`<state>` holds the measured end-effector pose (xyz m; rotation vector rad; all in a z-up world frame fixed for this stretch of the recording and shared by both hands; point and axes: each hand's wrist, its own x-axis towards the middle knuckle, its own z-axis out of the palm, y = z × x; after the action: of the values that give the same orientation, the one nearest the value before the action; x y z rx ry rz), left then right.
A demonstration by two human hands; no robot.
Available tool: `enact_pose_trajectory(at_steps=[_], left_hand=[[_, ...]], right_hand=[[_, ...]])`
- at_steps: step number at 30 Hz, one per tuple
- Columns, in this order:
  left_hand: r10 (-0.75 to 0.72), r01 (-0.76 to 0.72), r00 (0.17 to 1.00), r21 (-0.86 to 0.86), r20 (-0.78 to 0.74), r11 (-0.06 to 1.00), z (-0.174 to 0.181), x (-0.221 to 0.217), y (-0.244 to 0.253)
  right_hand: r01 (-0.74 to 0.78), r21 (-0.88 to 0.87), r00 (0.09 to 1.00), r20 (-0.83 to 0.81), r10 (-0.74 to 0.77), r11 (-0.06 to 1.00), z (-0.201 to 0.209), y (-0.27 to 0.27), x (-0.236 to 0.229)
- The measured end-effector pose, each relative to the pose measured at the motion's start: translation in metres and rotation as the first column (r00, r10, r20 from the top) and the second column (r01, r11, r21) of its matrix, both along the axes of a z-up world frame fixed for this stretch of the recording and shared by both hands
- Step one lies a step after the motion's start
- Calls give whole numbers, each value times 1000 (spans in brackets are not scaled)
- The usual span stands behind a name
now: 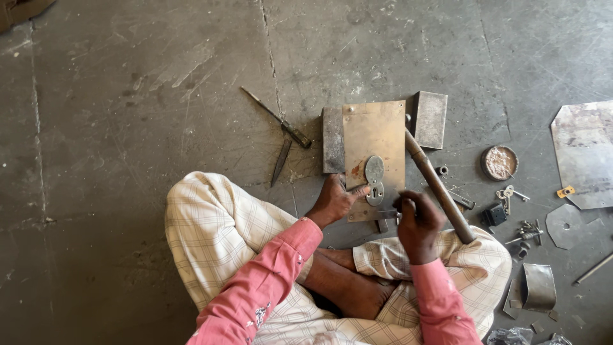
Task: The person sits on the floor and assembles a metal lock mechanism. They use a hammer and punch to drive pins into a metal plate, then insert a key to test the mechanism. The person handles various metal parts, keys, and tools during the process.
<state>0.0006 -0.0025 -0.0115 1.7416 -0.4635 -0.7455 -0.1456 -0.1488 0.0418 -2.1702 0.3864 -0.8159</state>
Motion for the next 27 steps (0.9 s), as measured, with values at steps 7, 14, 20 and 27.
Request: enact_pose_trajectory(at_steps=[7,14,20,27], left_hand=[[74,-63,996,-207,44,976,0,-6,1],[72,-71,997,-123,4,990,-2,-11,-2],[78,-85,995,-140,-56,986,-7,-8,3],[116,-185,965,-297,-236,937,-31,-9,-2]], right_hand=[[-12,-419,959,-261,-108,908,-2,32,20],[66,-303,943,-293,-159,951,1,43,27],[144,50,978,-159,-135,988,1,-9,5],[312,493,887,155,-435,812,36,-102,-62]])
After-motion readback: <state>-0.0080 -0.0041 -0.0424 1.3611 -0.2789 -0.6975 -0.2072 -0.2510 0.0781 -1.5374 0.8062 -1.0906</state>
